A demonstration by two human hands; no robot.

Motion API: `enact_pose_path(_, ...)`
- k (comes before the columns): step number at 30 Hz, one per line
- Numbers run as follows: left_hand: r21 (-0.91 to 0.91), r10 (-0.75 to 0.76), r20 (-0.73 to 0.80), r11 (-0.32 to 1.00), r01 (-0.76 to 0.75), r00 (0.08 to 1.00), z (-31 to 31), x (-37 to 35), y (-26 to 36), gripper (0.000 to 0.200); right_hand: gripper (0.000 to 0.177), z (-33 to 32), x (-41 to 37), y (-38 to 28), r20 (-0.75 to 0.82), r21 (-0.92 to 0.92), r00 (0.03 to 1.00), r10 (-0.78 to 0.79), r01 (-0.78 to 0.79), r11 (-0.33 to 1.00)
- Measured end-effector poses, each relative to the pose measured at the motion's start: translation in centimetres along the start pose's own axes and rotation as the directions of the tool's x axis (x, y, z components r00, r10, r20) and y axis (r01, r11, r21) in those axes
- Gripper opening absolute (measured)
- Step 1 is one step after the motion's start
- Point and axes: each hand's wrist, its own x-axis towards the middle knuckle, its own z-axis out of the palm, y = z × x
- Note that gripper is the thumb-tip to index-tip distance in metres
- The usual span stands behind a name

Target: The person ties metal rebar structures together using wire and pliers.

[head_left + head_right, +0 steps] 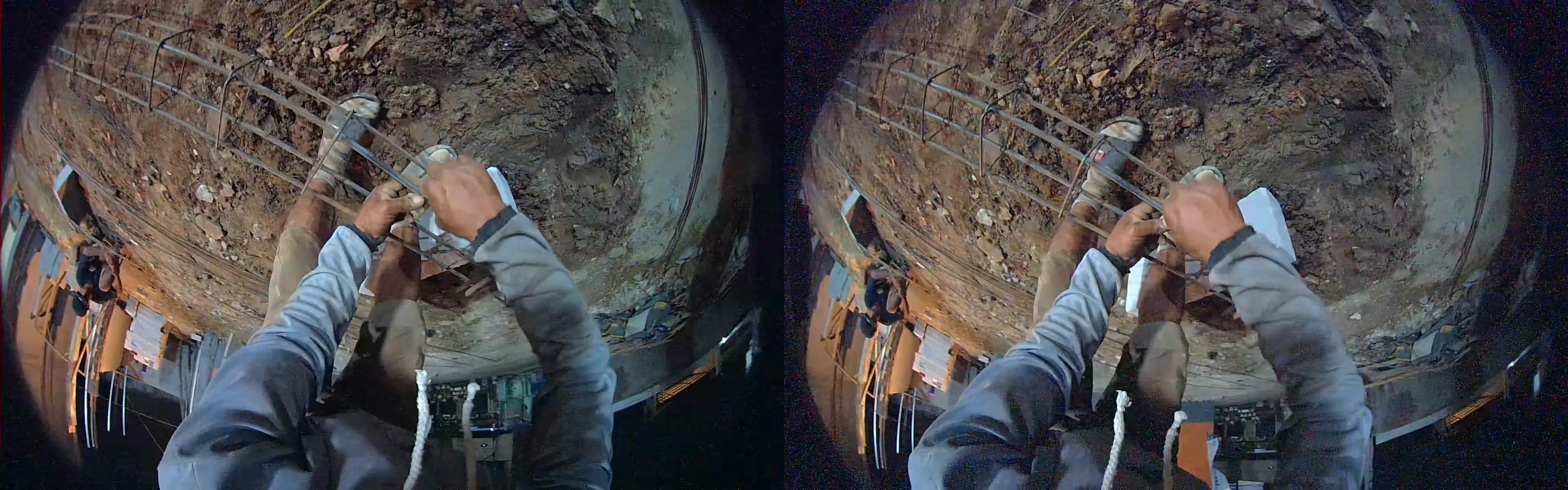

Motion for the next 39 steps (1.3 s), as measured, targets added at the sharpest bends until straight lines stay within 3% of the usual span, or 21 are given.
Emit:
enact_pose_path(2,-0.020,-0.018,0.022,1.000,0.018,1.000,-0.3,0.2,-0.5,0.032,0.006,-0.2,2.1,0.8,-0.072,-0.138,0.971,-0.226,0.215,0.967)
enact_pose_path(6,-0.023,0.008,0.018,1.000,-0.008,1.000,0.2,-0.1,0.4,0.033,0.007,-0.3,5.3,3.2,0.014,-0.116,0.979,-0.201,0.201,0.973)
enact_pose_path(8,0.030,0.070,0.036,0.997,-0.072,0.997,0.0,0.7,-0.1,0.035,0.012,-0.6,6.6,4.1,0.381,-0.092,0.924,0.020,0.017,0.996)
enact_pose_path(9,0.065,0.069,-0.003,0.996,-0.069,0.998,0.1,0.9,-0.4,0.036,0.016,2.2,6.2,6.2,0.278,-0.013,0.959,0.055,-0.053,0.998)
enact_pose_path(10,0.099,0.066,-0.044,0.993,-0.061,0.997,0.3,1.1,-0.6,0.036,0.016,2.3,6.2,6.3,0.288,-0.015,0.956,0.049,-0.047,0.999)
enact_pose_path(11,0.045,0.174,-0.066,0.984,-0.171,0.983,0.8,1.4,-1.0,0.031,0.016,2.4,5.8,6.1,0.291,-0.052,0.950,0.116,-0.105,0.993)
enact_pose_path(12,0.036,0.167,-0.070,0.986,-0.165,0.983,0.9,1.2,-0.9,0.031,0.016,2.6,5.2,6.1,0.290,-0.088,0.939,0.186,-0.167,0.982)
enact_pose_path(13,0.042,0.150,-0.093,0.988,-0.147,0.984,1.1,0.9,-0.5,0.030,0.017,3.0,4.4,5.9,0.178,-0.116,0.973,0.148,-0.128,0.985)
enact_pose_path(14,0.051,0.141,-0.115,0.989,-0.136,0.983,1.3,0.8,-0.2,0.030,0.017,2.9,3.9,6.0,0.182,-0.118,0.972,0.149,-0.129,0.985)
enact_pose_path(16,0.080,0.162,-0.110,0.985,-0.154,0.981,1.1,1.0,-0.4,0.030,0.015,0.3,3.1,4.1,0.372,-0.192,0.876,0.306,-0.251,0.949)
enact_pose_path(17,0.080,0.163,-0.106,0.985,-0.155,0.981,1.1,0.9,-0.1,0.030,0.013,0.7,2.1,4.0,0.319,-0.240,0.894,0.314,-0.244,0.940)
enact_pose_path(20,0.071,0.131,-0.093,0.990,-0.124,0.987,1.0,0.9,0.2,0.029,0.011,-0.3,0.9,3.1,0.556,-0.149,0.795,0.244,-0.193,0.970)
enact_pose_path(21,0.084,0.101,-0.086,0.992,-0.093,0.991,1.0,0.8,0.5,0.029,0.013,-0.4,0.7,2.8,0.510,-0.037,0.850,0.132,-0.132,0.991)
enact_pose_path(26,0.066,0.080,-0.035,0.995,-0.077,0.996,0.5,1.0,0.5,0.028,0.017,0.1,3.3,2.8,0.588,0.024,0.809,0.023,-0.046,0.999)
enact_pose_path(32,0.167,0.174,-0.047,0.972,-0.164,0.984,0.1,1.5,-0.1,0.029,0.017,0.8,6.8,5.6,0.352,0.029,0.934,-0.067,0.060,0.998)
enact_pose_path(34,0.155,0.125,-0.069,0.981,-0.113,0.990,0.7,0.9,0.8,0.028,0.021,1.8,5.5,7.0,0.366,0.064,0.903,0.225,-0.266,0.962)
enact_pose_path(35,0.101,0.155,-0.069,0.984,-0.147,0.986,0.5,1.5,-0.5,0.029,0.025,2.6,4.0,7.1,0.263,0.057,0.930,0.255,-0.279,0.959)
enact_pose_path(36,0.094,0.140,-0.057,0.986,-0.135,0.988,0.6,1.5,-0.6,0.029,0.025,1.7,2.7,6.3,0.271,0.054,0.923,0.273,-0.297,0.953)
enact_pose_path(37,0.077,0.137,-0.069,0.988,-0.131,0.988,0.8,1.1,-0.4,0.030,0.026,0.2,1.5,4.9,0.027,0.009,0.980,0.198,-0.199,0.980)
enact_pose_path(38,0.066,0.140,-0.077,0.989,-0.135,0.987,0.9,0.9,0.2,0.031,0.027,-1.0,-0.1,3.8,-0.219,-0.069,0.971,0.093,-0.111,0.991)
enact_pose_path(39,0.181,0.068,-0.096,0.982,-0.050,0.993,0.9,0.7,1.0,0.027,0.026,-1.5,-2.5,2.6,-0.310,0.009,0.922,0.232,-0.241,0.970)
